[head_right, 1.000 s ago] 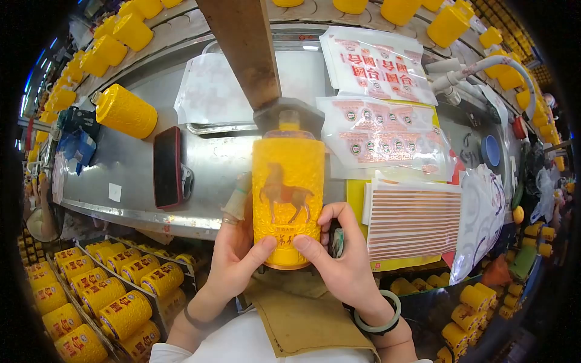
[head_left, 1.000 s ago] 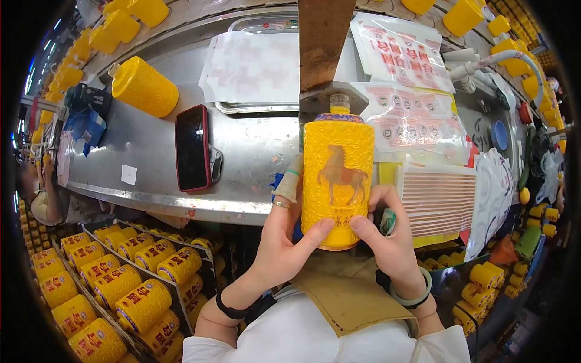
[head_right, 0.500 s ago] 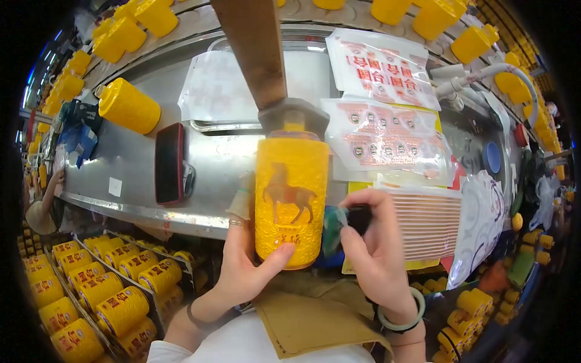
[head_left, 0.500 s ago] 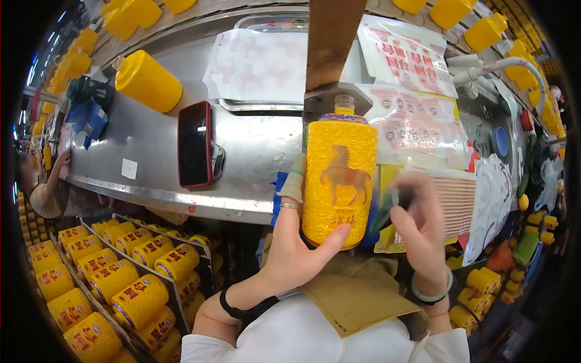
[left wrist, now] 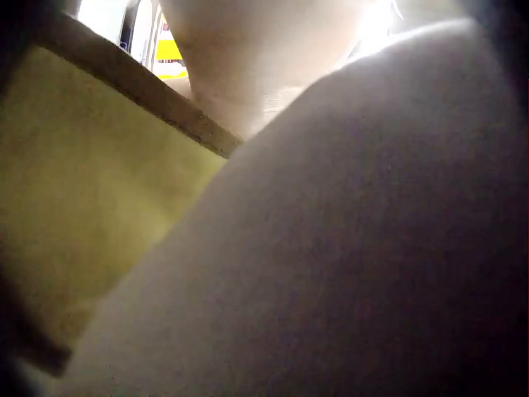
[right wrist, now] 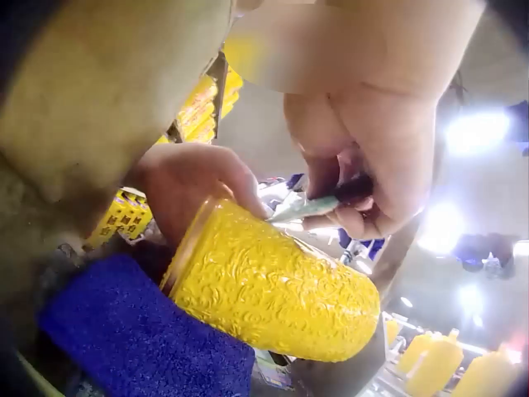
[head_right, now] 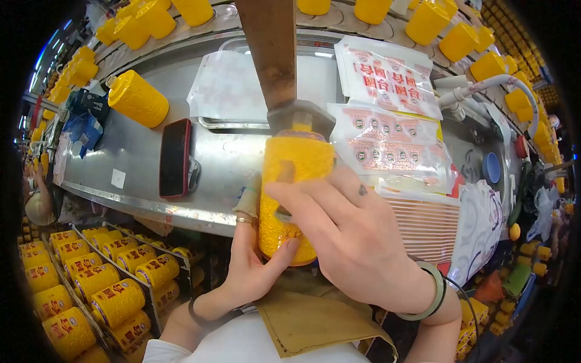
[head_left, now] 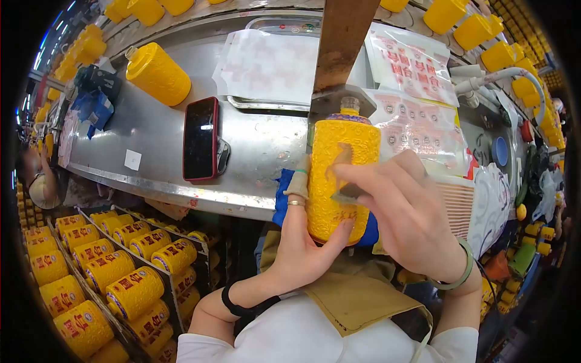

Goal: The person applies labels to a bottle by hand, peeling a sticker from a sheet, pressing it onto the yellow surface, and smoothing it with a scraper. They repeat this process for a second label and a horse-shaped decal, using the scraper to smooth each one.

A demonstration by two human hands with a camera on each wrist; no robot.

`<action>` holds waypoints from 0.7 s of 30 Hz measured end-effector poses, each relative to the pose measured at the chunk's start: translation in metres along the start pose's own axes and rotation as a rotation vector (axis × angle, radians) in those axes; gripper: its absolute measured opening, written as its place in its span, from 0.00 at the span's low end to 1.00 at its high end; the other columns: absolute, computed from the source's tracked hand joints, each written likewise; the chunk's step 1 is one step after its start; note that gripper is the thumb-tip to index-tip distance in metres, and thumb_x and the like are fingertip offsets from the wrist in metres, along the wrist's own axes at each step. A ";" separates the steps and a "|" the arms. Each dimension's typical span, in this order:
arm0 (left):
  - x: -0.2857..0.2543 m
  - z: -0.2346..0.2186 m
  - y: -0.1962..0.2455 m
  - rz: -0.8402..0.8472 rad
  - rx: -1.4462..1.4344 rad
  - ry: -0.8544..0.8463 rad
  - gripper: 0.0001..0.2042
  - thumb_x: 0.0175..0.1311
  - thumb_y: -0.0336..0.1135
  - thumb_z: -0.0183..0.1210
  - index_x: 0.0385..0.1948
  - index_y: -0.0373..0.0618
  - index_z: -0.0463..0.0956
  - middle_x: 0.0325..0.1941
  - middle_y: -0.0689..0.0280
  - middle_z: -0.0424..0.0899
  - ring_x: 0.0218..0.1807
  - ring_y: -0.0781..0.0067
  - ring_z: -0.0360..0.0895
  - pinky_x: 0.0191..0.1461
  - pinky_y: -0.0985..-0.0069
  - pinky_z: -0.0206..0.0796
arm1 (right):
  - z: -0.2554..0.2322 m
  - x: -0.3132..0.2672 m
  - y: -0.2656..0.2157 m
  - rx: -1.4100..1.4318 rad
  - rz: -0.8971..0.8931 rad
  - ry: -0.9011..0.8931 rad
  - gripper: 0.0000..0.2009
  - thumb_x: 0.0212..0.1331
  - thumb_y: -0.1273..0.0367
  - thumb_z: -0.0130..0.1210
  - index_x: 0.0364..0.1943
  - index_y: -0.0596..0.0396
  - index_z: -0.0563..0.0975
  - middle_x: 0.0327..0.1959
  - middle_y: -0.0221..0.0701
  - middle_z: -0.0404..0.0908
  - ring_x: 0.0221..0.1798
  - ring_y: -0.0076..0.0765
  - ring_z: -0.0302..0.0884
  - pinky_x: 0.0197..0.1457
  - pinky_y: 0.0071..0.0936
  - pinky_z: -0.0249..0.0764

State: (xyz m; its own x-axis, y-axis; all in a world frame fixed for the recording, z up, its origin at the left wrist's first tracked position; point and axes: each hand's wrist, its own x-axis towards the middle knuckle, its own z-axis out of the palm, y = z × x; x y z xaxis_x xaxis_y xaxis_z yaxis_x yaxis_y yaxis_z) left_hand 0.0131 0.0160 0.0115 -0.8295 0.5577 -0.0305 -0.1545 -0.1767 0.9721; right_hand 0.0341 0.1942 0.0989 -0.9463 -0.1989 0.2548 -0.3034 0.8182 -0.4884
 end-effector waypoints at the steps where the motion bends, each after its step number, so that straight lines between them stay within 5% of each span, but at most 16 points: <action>1: 0.000 0.000 0.000 0.001 0.000 0.000 0.46 0.67 0.23 0.60 0.79 0.34 0.34 0.76 0.51 0.59 0.76 0.63 0.62 0.75 0.67 0.62 | -0.001 0.002 0.000 0.021 -0.009 0.008 0.22 0.50 0.81 0.61 0.54 0.58 0.80 0.42 0.37 0.82 0.42 0.46 0.76 0.44 0.36 0.75; 6: 0.002 -0.010 0.010 -0.028 -0.129 -0.064 0.44 0.68 0.20 0.58 0.80 0.34 0.34 0.80 0.52 0.54 0.80 0.63 0.56 0.79 0.66 0.54 | -0.009 -0.007 0.011 0.076 -0.065 0.101 0.18 0.57 0.84 0.57 0.53 0.60 0.79 0.41 0.34 0.83 0.45 0.41 0.77 0.46 0.31 0.73; 8: 0.002 -0.013 0.010 -0.068 -0.174 -0.064 0.43 0.69 0.19 0.57 0.80 0.34 0.36 0.81 0.53 0.51 0.81 0.62 0.52 0.81 0.65 0.49 | 0.001 -0.024 0.015 0.464 0.235 0.293 0.12 0.66 0.81 0.53 0.51 0.61 0.80 0.43 0.37 0.81 0.43 0.36 0.78 0.50 0.30 0.74; 9: 0.002 -0.013 0.010 -0.073 -0.176 -0.059 0.43 0.69 0.19 0.57 0.80 0.34 0.36 0.81 0.53 0.51 0.81 0.62 0.52 0.81 0.65 0.48 | 0.000 -0.028 0.004 0.724 0.532 0.283 0.13 0.66 0.77 0.56 0.54 0.61 0.76 0.43 0.33 0.78 0.43 0.27 0.75 0.50 0.25 0.72; 13: 0.002 -0.012 0.008 -0.094 -0.177 -0.033 0.42 0.70 0.20 0.57 0.79 0.34 0.37 0.82 0.53 0.51 0.82 0.61 0.52 0.82 0.64 0.46 | 0.042 -0.056 0.010 0.929 0.614 0.237 0.24 0.57 0.70 0.70 0.54 0.56 0.69 0.39 0.24 0.69 0.39 0.20 0.67 0.46 0.18 0.67; 16: 0.002 -0.012 0.008 -0.099 -0.163 -0.026 0.42 0.70 0.21 0.58 0.79 0.35 0.37 0.82 0.53 0.51 0.82 0.61 0.51 0.82 0.64 0.45 | 0.063 -0.061 0.001 1.031 0.795 0.213 0.20 0.60 0.70 0.70 0.48 0.53 0.68 0.37 0.22 0.67 0.37 0.15 0.63 0.40 0.17 0.63; 21: 0.002 -0.013 0.007 -0.082 -0.155 -0.044 0.42 0.70 0.21 0.58 0.80 0.35 0.37 0.81 0.53 0.51 0.82 0.61 0.52 0.82 0.64 0.46 | 0.067 -0.060 -0.001 0.966 0.771 0.229 0.20 0.62 0.69 0.70 0.47 0.53 0.67 0.38 0.22 0.67 0.37 0.16 0.62 0.40 0.16 0.63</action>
State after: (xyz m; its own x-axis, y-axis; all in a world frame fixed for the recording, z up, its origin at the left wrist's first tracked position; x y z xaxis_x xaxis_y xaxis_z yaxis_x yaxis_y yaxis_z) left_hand 0.0032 0.0049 0.0155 -0.7866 0.6101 -0.0949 -0.3049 -0.2502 0.9189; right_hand 0.0837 0.1697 0.0283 -0.9018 0.3316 -0.2770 0.2700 -0.0681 -0.9605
